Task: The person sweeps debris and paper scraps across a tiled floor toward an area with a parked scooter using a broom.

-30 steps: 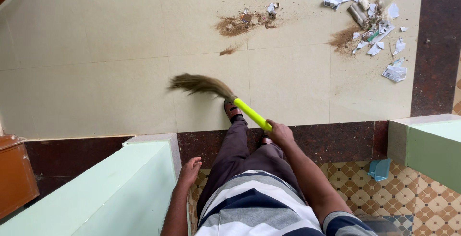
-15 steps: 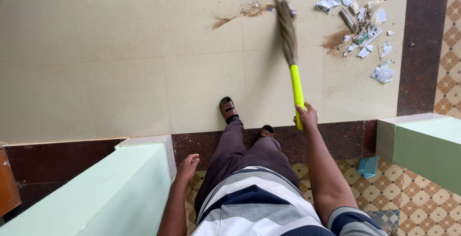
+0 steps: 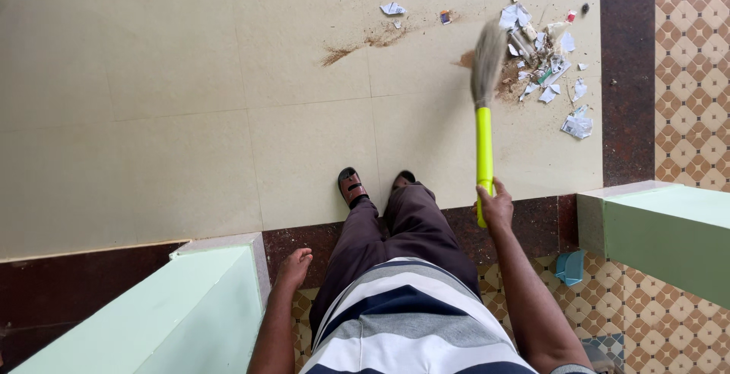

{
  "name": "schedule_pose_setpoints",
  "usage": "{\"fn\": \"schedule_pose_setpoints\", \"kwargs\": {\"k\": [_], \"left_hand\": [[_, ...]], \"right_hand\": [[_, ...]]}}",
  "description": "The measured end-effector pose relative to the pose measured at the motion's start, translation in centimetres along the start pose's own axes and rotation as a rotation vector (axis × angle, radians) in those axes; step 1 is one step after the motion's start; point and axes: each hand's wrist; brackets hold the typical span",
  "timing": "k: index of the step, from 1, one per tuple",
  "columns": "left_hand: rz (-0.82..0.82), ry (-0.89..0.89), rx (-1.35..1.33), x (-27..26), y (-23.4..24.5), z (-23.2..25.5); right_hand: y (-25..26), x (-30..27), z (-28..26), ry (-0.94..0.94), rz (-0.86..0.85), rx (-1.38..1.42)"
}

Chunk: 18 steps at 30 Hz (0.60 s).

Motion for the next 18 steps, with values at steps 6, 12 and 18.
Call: {"fn": "schedule_pose_setpoints", "kwargs": {"k": [6, 12, 18], "left_hand": [[-0.015, 0.034, 0.018, 0.3, 0.3, 1.5], [0.033, -0.007, -0.026, 0.5, 0.6, 3.6], [0.056, 0.052, -0.030, -0.4, 1.8, 5.3]], "right_hand": [[-0.7, -6.0, -2.6, 0.222, -0.241, -0.280], [-7.1, -8.1, -8.9, 0.657, -0.446, -0.566], [-14.5, -5.9, -12.2, 0.772, -0.538, -0.647]]}}
Point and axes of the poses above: each hand's wrist, its own x-axis towards the middle knuckle, its own y-axis out of the back of the hand, z = x × y, and after that the axes turned 14 degrees about z, right-handed
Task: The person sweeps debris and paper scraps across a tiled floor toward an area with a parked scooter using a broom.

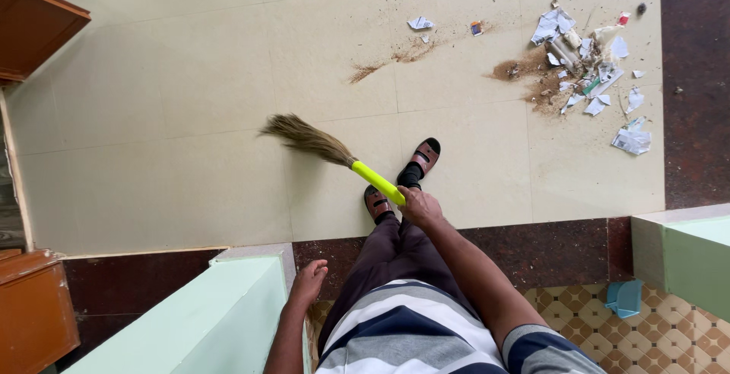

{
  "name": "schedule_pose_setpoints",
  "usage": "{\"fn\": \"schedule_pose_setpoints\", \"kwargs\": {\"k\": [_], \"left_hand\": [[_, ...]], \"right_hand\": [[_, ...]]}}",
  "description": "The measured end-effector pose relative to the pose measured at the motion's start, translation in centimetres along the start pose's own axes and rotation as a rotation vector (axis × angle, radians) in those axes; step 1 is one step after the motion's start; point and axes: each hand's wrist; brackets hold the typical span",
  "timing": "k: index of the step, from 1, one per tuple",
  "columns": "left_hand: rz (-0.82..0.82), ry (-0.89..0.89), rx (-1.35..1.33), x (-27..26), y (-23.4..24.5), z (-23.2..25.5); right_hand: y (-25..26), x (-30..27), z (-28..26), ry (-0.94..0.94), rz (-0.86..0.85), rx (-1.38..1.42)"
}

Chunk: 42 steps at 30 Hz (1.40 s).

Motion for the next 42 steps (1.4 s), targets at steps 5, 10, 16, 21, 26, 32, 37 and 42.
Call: {"fn": "schedule_pose_setpoints", "kwargs": {"k": [5, 10, 16, 21, 26, 32, 37, 42], "left_hand": [[-0.011, 0.033, 0.038, -1.1, 0.6, 1.2], [-0.059, 0.039, 0.099, -0.2, 1.0, 3.6], [-0.073, -0.002, 0.158, 3.8, 1.5, 9.7], [-0.057, -0.081, 0.146, 7.6, 2.3, 15.1], [-0.030, -0.192, 0.191, 10.3, 2.9, 20.5], [-0.013, -0.160, 0.196, 11.1, 3.6, 24.1], [-0.006, -0.206, 0.159, 11.2, 4.2, 23.3], [-0.005, -0.166, 0.085, 10.0, 4.5, 22.0]], "right_hand": [[-1.2, 4.1, 7.7, -0.215, 0.032, 0.115], [1.0, 5.2, 14.4, -0.587, 0.160, 0.371], [7.1, 5.9, 19.4, -0.818, 0.332, 0.626], [8.9, 2.4, 21.4, -0.900, 0.554, 0.851], [10.5, 1.7, 23.4, -0.882, 0.734, 0.941], [14.4, 2.8, 23.7, -0.916, 0.707, 0.998], [14.1, 2.1, 19.7, -0.744, 0.488, 0.680], [15.2, 3.2, 13.1, -0.452, 0.227, 0.385]]}}
Point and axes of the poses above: each hand's wrist, its own x-axis towards the middle knuckle, its own y-axis out of the back of the hand, z = x × y, and after that the axes turned 14 degrees about z, right-handed
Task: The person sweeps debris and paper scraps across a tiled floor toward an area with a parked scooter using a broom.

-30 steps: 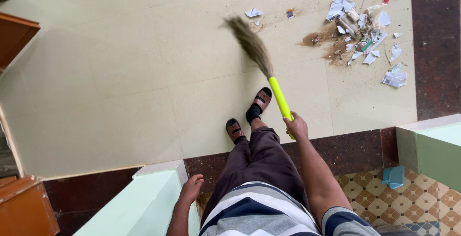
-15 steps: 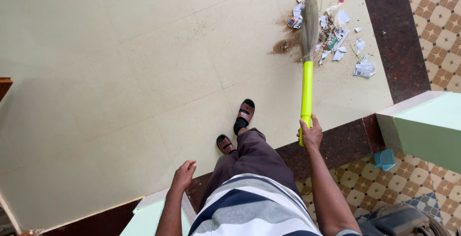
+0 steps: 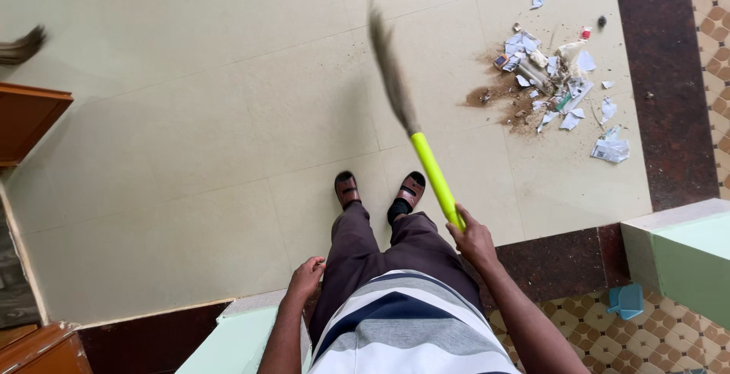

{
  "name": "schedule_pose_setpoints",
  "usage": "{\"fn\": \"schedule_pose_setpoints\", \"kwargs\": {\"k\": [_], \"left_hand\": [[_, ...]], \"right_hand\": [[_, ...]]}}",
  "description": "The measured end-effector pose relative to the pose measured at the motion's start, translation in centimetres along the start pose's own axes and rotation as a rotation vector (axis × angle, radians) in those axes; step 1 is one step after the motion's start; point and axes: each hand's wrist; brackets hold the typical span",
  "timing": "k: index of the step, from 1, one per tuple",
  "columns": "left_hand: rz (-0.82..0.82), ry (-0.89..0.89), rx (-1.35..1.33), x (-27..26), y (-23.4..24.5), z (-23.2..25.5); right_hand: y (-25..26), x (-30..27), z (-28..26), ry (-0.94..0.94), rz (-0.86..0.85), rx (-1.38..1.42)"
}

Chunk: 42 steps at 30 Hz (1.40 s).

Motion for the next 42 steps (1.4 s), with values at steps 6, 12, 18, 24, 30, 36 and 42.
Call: {"fn": "schedule_pose_setpoints", "kwargs": {"k": [6, 12, 18, 24, 30, 36, 42], "left_hand": [[-0.021, 0.016, 0.051, 1.6, 1.8, -0.7], [-0.002, -0.001, 0.026, 5.8, 6.2, -0.9], [0.020, 0.023, 0.017, 9.8, 11.9, -1.2], [-0.007, 0.009, 0.087, 13.4, 15.8, -1.1], [-0.046, -0.045, 0.105, 17.5, 17.4, 1.0], [-0.115, -0.044, 0.109, 20.1, 17.4, 4.1], [-0.118, -0.094, 0.103, 21.6, 18.0, 4.7]], "right_hand": [[-5.8, 3.4, -10.2, 0.370, -0.207, -0.307], [-11.7, 7.5, -16.3, 0.365, -0.215, -0.386], [-10.8, 12.9, -14.6, 0.061, -0.077, -0.234], [-8.1, 14.9, -13.1, -0.382, 0.105, 0.111], [-3.7, 15.9, -13.4, -0.553, 0.359, 0.433], [-2.2, 14.3, -15.0, -0.592, 0.515, 0.711], [-3.5, 11.3, -18.8, -0.399, 0.410, 0.374]]}}
Point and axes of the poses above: each hand's wrist, its own x-axis towards the middle knuckle, its own y-axis out of the back of the hand, z = x × y, and after that the axes turned 14 degrees about z, right-handed
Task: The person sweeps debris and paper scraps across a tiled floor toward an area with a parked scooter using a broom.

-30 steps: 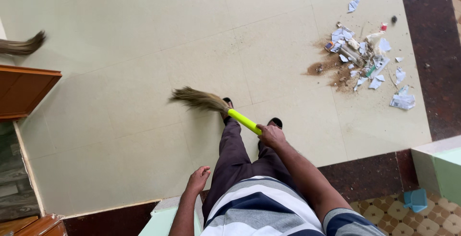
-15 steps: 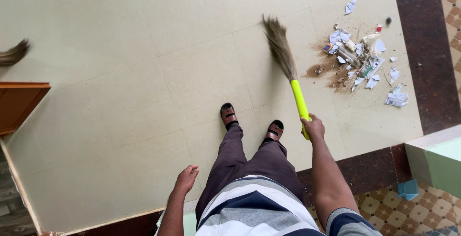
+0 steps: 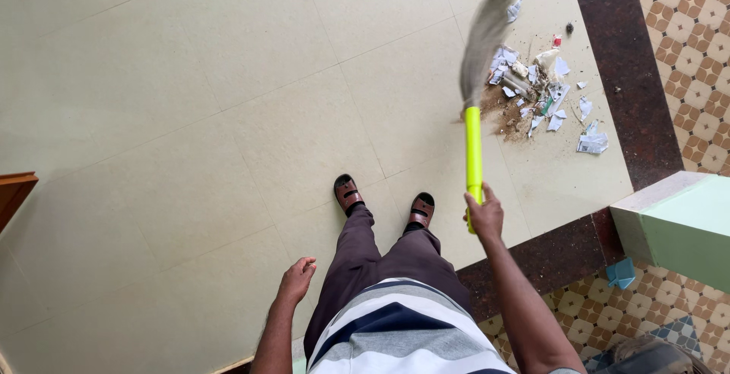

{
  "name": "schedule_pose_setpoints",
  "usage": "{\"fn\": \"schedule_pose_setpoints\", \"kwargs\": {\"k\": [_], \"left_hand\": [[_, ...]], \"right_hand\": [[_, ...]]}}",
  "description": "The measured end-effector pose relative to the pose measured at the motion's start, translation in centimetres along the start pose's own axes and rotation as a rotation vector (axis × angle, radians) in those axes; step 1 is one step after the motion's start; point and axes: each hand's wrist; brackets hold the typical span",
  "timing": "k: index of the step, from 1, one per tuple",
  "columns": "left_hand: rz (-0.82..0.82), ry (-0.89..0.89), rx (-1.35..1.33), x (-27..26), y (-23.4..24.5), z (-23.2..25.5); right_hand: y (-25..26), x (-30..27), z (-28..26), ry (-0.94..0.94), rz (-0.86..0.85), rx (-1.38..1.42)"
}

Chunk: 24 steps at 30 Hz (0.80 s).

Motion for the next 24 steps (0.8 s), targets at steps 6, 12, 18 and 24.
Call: {"fn": "schedule_pose_setpoints", "kwargs": {"k": [6, 12, 18, 24], "left_hand": [[-0.023, 0.029, -0.028, 0.1, 0.1, -1.0], [0.013, 0.059, -0.059, 0.3, 1.1, -2.3], [0.090, 0.087, -0.119, 0.3, 3.7, -3.9], [0.040, 0.160, -0.060, -0.3, 4.3, -5.2]], "right_hand": [[-3.6, -7.0, -4.8, 0.304, -0.349, -0.499], [-11.9, -10.0, -9.8, 0.776, -0.554, -0.718], [-14.8, -6.5, -8.5, 0.668, -0.508, -0.732], [-11.3, 0.4, -4.3, 0.123, -0.288, -0.433]]}}
Point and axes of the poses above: each hand's wrist, its own x-axis towards the middle knuckle, its own y-axis out of the back of the hand, z = x × y, and after that the axes turned 14 degrees about z, right-handed
